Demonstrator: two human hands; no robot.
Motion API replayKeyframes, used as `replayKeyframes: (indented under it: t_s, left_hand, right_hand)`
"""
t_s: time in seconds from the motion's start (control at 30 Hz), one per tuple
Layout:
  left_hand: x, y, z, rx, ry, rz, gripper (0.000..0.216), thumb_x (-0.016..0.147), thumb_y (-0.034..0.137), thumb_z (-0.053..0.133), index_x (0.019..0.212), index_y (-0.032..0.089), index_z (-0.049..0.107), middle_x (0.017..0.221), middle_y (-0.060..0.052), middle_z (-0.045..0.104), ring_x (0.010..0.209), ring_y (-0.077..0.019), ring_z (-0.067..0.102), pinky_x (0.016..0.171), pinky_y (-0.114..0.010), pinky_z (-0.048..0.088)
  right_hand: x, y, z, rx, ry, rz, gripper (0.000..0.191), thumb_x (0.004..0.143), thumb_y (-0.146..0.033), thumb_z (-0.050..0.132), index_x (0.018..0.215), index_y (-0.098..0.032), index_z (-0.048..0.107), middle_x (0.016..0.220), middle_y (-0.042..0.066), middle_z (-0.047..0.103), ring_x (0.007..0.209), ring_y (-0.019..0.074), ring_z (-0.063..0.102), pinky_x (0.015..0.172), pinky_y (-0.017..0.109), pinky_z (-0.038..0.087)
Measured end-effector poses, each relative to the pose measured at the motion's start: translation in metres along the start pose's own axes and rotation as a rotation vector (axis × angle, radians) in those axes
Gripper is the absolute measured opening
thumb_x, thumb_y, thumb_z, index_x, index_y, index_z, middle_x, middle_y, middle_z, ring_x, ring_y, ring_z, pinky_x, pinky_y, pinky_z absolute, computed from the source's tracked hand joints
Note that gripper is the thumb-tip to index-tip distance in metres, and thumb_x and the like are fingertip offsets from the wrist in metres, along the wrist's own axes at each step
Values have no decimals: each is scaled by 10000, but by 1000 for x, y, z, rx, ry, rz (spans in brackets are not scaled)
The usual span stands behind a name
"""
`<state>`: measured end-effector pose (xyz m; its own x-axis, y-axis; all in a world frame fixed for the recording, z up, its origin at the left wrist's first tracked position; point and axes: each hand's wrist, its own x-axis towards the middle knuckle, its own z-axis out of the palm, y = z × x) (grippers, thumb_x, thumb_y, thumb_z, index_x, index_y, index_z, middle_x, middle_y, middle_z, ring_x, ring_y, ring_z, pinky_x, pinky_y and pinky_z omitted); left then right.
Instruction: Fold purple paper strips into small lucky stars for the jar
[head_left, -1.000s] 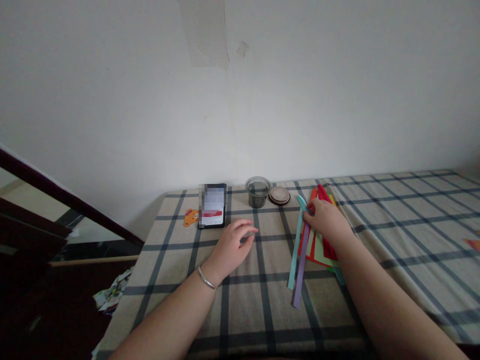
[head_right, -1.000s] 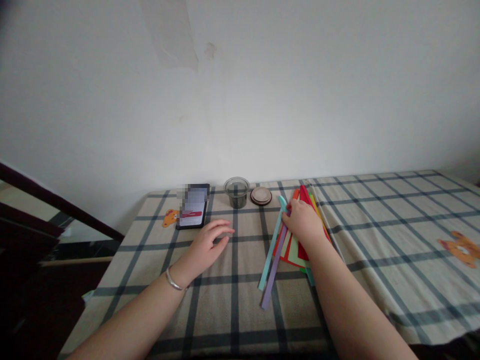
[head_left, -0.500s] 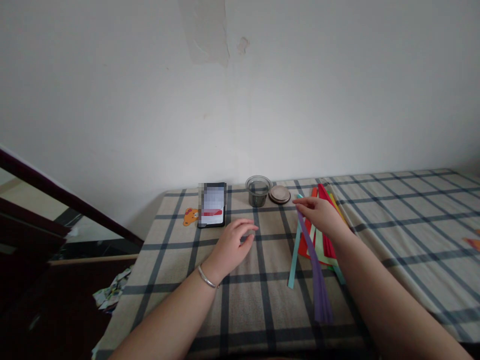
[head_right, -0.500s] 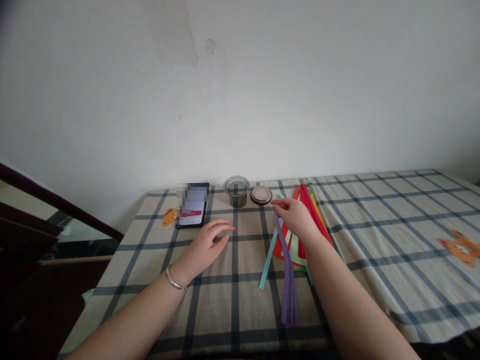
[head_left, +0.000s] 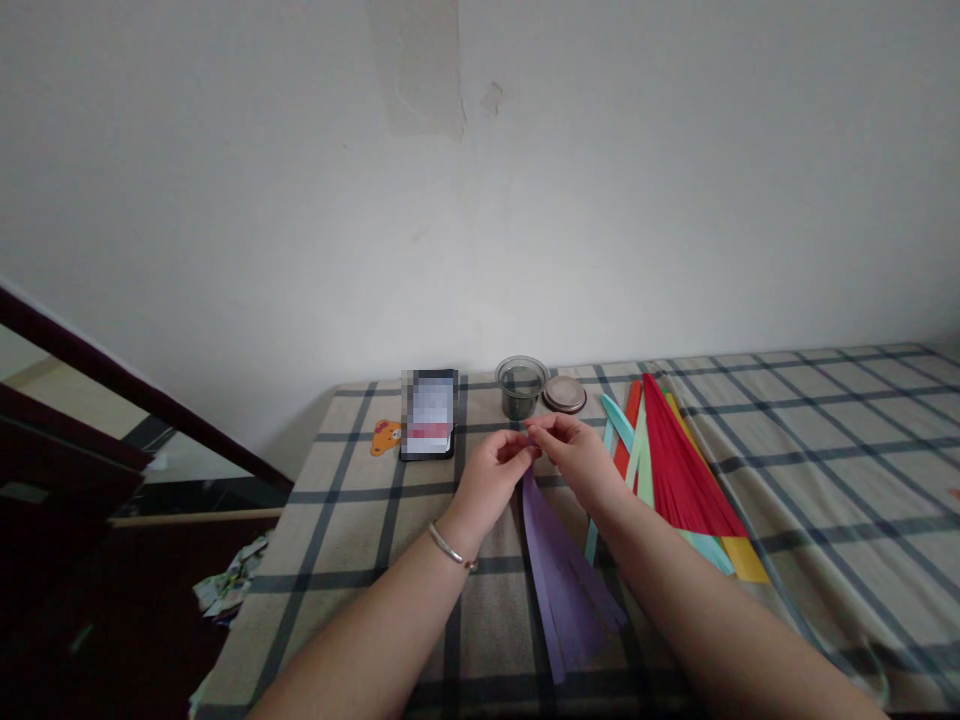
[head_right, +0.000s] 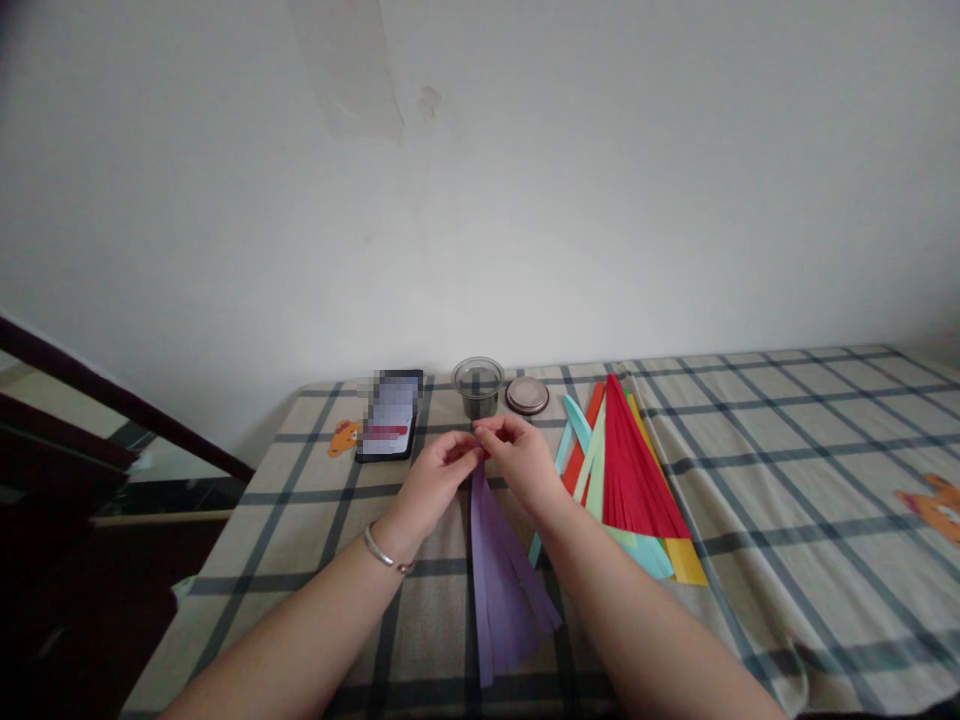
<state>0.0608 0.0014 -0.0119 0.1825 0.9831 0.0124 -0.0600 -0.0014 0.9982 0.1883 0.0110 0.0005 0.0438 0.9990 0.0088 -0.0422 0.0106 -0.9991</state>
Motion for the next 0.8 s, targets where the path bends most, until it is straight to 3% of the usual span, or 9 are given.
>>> replayKeyframes:
  t_s: [0.13, 0.3, 0.47, 0.67, 0.8]
  left_hand:
    - [-5, -6, -4, -59, 16, 0, 180, 745, 287, 650, 857, 148, 635, 801, -26, 657, 758, -145, 603, 736, -270, 462]
    - [-9, -4, -10, -214, 40, -46, 204, 729, 289, 675, 855, 158, 583, 721, 10, 624, 620, -95, 563, 619, -224, 450]
    - [-11, 2, -9, -231, 35, -70, 239, 694, 313, 706, 821, 153, 582, 708, 21, 606, 557, -74, 523, 535, -201, 422]
    - [-13, 2, -9, -126, 16, -20, 215, 719, 310, 685, 818, 143, 591, 716, 16, 597, 544, -69, 515, 525, -203, 424]
    - [-15, 2, -10, -4, 9, 21, 219, 681, 250, 710, 846, 143, 614, 775, -17, 634, 657, -113, 578, 623, -242, 469]
  right_hand:
    - [-4, 3, -2, 111, -42, 36, 236, 643, -391, 706, 722, -177, 647, 749, 7, 640, 620, 108, 526, 576, 239, 408]
    - [-9, 3, -5, 233, -203, 106, 306, 654, -410, 717, 883, -209, 696, 772, -2, 662, 658, 116, 556, 599, 237, 416]
    - [-10, 7, -7, 276, -305, 122, 230, 647, -374, 741, 790, -198, 701, 700, -18, 649, 655, 112, 573, 682, 258, 452]
    - [-9, 12, -6, 270, -256, 98, 212, 604, -353, 767, 720, -200, 677, 715, -21, 659, 672, 116, 589, 702, 264, 463]
    - [-9, 14, -6, 237, -177, 92, 228, 584, -368, 773, 702, -199, 673, 729, -7, 677, 686, 131, 600, 713, 282, 470]
